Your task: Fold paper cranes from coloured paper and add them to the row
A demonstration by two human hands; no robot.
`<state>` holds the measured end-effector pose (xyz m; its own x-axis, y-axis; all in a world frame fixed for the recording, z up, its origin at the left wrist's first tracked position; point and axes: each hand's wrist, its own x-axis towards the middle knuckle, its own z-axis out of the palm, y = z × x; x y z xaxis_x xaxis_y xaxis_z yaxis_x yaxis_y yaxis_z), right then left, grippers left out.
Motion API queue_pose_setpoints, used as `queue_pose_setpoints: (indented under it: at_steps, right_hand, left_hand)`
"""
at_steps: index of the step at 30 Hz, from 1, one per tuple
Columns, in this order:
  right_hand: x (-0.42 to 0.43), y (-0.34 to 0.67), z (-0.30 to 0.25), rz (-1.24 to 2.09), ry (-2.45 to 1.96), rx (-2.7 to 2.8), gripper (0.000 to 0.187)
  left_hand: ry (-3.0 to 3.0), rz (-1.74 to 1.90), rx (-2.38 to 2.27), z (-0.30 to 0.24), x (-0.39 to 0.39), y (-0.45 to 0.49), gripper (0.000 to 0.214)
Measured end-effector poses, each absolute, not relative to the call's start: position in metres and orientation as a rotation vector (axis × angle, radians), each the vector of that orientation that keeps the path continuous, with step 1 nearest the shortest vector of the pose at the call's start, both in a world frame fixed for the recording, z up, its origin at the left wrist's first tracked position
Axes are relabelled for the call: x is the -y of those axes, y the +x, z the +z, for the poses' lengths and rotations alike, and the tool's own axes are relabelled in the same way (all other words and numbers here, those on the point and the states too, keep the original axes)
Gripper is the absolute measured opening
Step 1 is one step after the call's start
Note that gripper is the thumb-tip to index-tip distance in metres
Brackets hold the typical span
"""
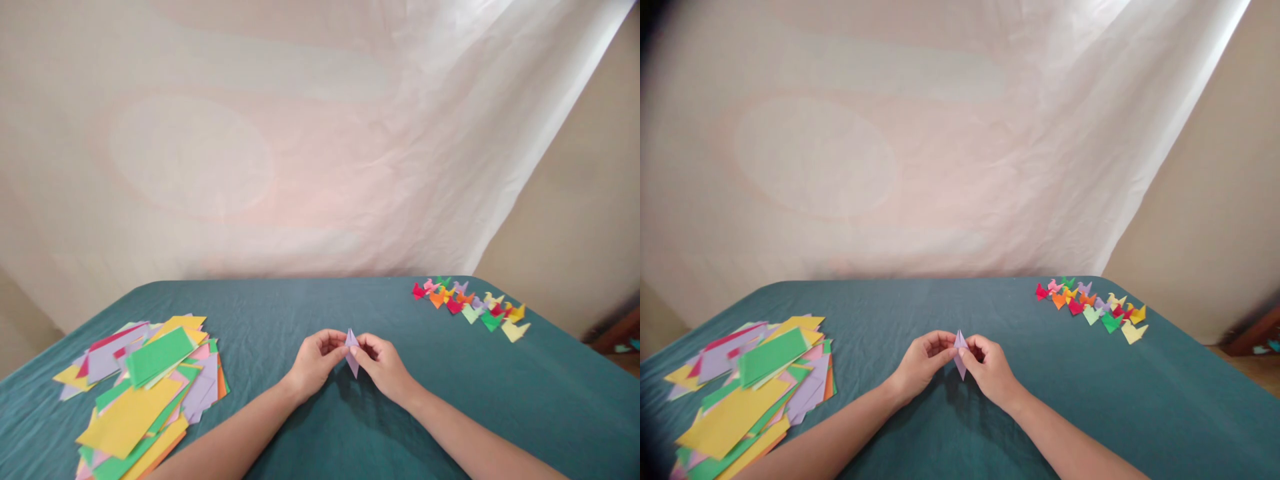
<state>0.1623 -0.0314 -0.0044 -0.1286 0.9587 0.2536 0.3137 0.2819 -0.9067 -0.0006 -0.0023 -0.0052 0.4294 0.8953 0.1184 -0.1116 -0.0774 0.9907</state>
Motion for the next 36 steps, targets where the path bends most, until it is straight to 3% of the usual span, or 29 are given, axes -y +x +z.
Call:
queue_pose_setpoints:
  at_steps: [19, 36]
  right_hand:
    - [0.0250, 0.1678, -0.0133, 1.052, -1.129, 1.637, 0.030]
    - [0.0273, 0.1625, -0.0122, 0.930, -1.207, 1.790, 0.025]
  left_hand:
    - [1.429, 0.988, -0.797, -0.0083, 0.0021, 0.0013, 0.028]
    - [1.470, 0.950, -0.827, -0.0081, 0.0001, -0.0016, 0.026]
